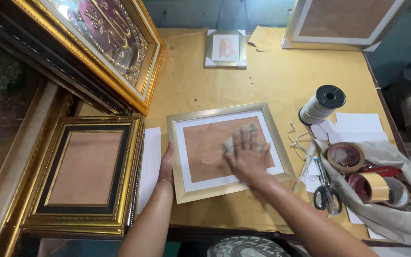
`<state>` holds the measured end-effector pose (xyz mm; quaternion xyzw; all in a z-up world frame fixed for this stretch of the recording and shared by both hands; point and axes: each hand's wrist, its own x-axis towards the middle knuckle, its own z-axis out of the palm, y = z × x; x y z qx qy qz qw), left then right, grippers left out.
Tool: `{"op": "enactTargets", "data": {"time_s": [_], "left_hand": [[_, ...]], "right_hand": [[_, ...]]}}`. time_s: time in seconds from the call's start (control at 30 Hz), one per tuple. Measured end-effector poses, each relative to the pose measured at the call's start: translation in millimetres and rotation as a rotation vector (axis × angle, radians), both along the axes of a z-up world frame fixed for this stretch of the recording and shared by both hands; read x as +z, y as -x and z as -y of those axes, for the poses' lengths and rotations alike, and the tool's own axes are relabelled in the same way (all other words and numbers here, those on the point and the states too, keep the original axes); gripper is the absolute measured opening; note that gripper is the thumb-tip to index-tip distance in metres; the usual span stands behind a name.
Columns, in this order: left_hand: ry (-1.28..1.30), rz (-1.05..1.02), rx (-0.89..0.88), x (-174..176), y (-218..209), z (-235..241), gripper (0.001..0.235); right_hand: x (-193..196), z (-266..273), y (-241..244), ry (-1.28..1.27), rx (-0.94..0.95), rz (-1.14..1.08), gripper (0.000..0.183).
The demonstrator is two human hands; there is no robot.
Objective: Cleaning glass and applying adhesive tape to the edges of a picture frame as part of the final assembly process.
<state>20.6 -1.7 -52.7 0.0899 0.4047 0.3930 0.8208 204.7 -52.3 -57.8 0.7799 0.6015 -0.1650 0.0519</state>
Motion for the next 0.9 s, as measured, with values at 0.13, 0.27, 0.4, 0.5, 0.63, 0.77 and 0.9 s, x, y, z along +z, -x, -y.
{"op": "enactTargets", "data": {"time_s": [0.13, 0.27, 0.4, 0.5, 0.63, 0.77, 0.9], "left_hand": [[0.006, 0.027, 0.003, 10, -5, 5, 0.049], [-0.008, 0.025, 0.045, 4, -2, 3, 0.05], [-0.041, -0.021, 0.02, -31, 4, -7, 0.05], [-0.048, -0.008, 0.04, -46, 6, -14, 0.052], [-0.021, -0.026, 0.048, -6, 1, 0, 0.052], [0.012, -0.063, 0.015, 9, -1, 2, 0.059], [0.018, -0.06, 0.021, 13, -4, 1, 0.06]], "right_hand": [[24, 6, 52, 0.011, 0.252, -0.095, 0.061], [18, -11, 36, 0.001, 0.295, -0.143, 0.061], [0, -33, -27, -0.052, 0.055, -0.007, 0.061], [-30, -31, -75, -0.088, -0.107, 0.045, 0.063], [-37, -12, -62, -0.053, -0.13, 0.105, 0.062], [13, 3, 9, 0.002, -0.02, 0.019, 0.064], [19, -9, 54, 0.005, 0.183, -0.102, 0.064]]}}
